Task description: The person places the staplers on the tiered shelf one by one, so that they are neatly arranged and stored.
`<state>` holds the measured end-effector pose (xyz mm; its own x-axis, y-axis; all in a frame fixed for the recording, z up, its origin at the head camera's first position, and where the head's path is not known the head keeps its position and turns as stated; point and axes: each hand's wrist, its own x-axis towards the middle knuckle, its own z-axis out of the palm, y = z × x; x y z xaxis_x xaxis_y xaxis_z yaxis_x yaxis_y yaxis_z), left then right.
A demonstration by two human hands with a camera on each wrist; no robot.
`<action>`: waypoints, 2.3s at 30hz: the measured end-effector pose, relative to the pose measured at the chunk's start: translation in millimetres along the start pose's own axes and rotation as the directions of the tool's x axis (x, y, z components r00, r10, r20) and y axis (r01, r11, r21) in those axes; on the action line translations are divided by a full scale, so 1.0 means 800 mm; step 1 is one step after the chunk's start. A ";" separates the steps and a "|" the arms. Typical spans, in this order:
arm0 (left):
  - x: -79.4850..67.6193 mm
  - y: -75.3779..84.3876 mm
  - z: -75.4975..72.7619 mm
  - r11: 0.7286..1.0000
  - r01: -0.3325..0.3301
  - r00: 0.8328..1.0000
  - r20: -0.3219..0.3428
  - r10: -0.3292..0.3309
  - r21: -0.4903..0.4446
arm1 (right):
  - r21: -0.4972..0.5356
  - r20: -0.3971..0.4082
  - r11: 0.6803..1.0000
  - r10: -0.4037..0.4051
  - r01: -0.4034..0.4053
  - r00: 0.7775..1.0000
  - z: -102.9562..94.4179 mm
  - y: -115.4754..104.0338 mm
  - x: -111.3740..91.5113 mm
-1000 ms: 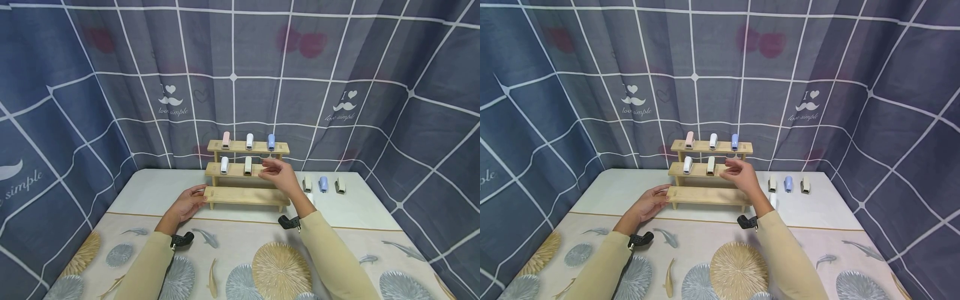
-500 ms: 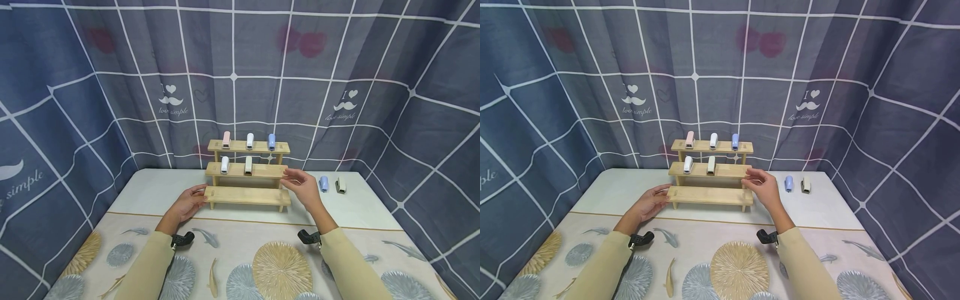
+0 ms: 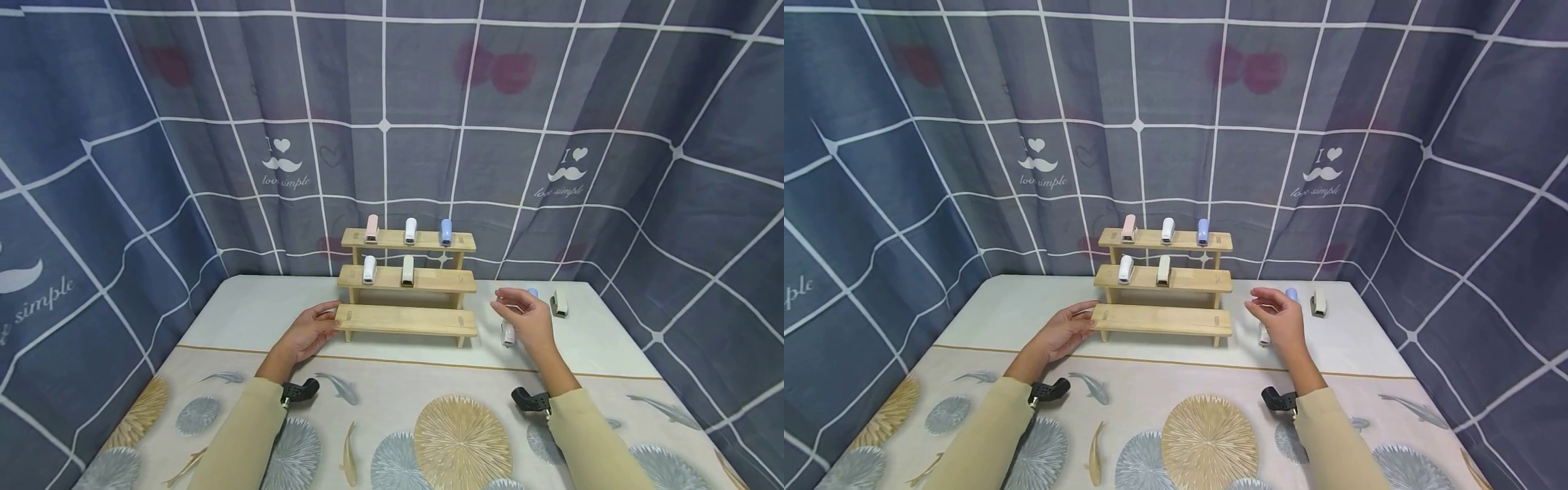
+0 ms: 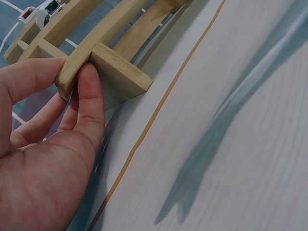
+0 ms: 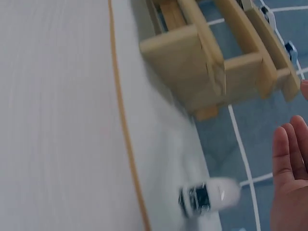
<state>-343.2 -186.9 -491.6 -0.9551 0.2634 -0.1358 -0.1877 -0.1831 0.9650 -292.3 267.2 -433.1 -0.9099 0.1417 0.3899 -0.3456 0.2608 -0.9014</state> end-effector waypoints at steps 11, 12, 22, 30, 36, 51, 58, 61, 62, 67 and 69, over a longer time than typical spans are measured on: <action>0.000 -0.001 0.000 1.000 -0.016 1.000 0.022 0.016 0.005 | -0.097 0.001 0.994 0.053 -0.053 0.999 -0.031 0.058 0.007; 0.000 -0.001 0.000 1.000 -0.015 1.000 0.020 0.015 0.005 | -0.108 0.013 0.992 0.060 -0.058 0.998 -0.034 0.062 0.008; -0.002 0.000 0.004 1.000 -0.001 1.000 -0.002 0.001 -0.002 | -0.273 0.068 0.954 0.145 -0.121 0.987 -0.055 0.084 0.007; -0.003 0.002 0.004 1.000 -0.001 1.000 0.003 0.001 -0.005 | -0.326 0.132 0.932 0.213 -0.161 0.968 -0.066 0.095 0.006; -0.004 0.002 0.002 1.000 -0.005 1.000 0.015 0.005 -0.010 | -0.303 0.190 0.937 0.237 -0.173 0.953 -0.066 0.098 0.007; -0.001 -0.004 -0.004 1.000 -0.007 1.000 0.022 0.007 -0.019 | -0.313 0.250 0.921 0.316 -0.233 0.915 -0.065 0.105 0.010; -0.001 -0.003 -0.004 1.000 -0.005 1.000 0.014 0.005 -0.013 | -0.339 0.244 0.910 0.330 -0.239 0.912 -0.063 0.102 0.012; -0.001 -0.003 -0.003 1.000 -0.001 1.000 0.006 0.001 -0.010 | -0.327 0.247 0.913 0.332 -0.244 0.910 -0.064 0.101 0.012; -0.001 -0.002 -0.002 1.000 0.001 1.000 0.003 -0.001 -0.010 | -0.324 0.249 0.914 0.331 -0.244 0.910 -0.064 0.101 0.011; -0.001 -0.003 0.000 1.000 -0.005 1.000 0.005 0.005 -0.005 | -0.310 0.254 0.918 0.331 -0.248 0.909 -0.066 0.101 0.011; -0.001 -0.003 0.000 1.000 -0.012 1.000 0.011 0.012 0.000 | -0.309 0.256 0.917 0.334 -0.250 0.907 -0.066 0.102 0.011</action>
<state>-341.8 -186.8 -493.8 -0.9545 0.2719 -0.1221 -0.1766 -0.1857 0.9666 -316.0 340.3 -493.1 -0.9996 -0.0291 0.0045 -0.0184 0.4992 -0.8663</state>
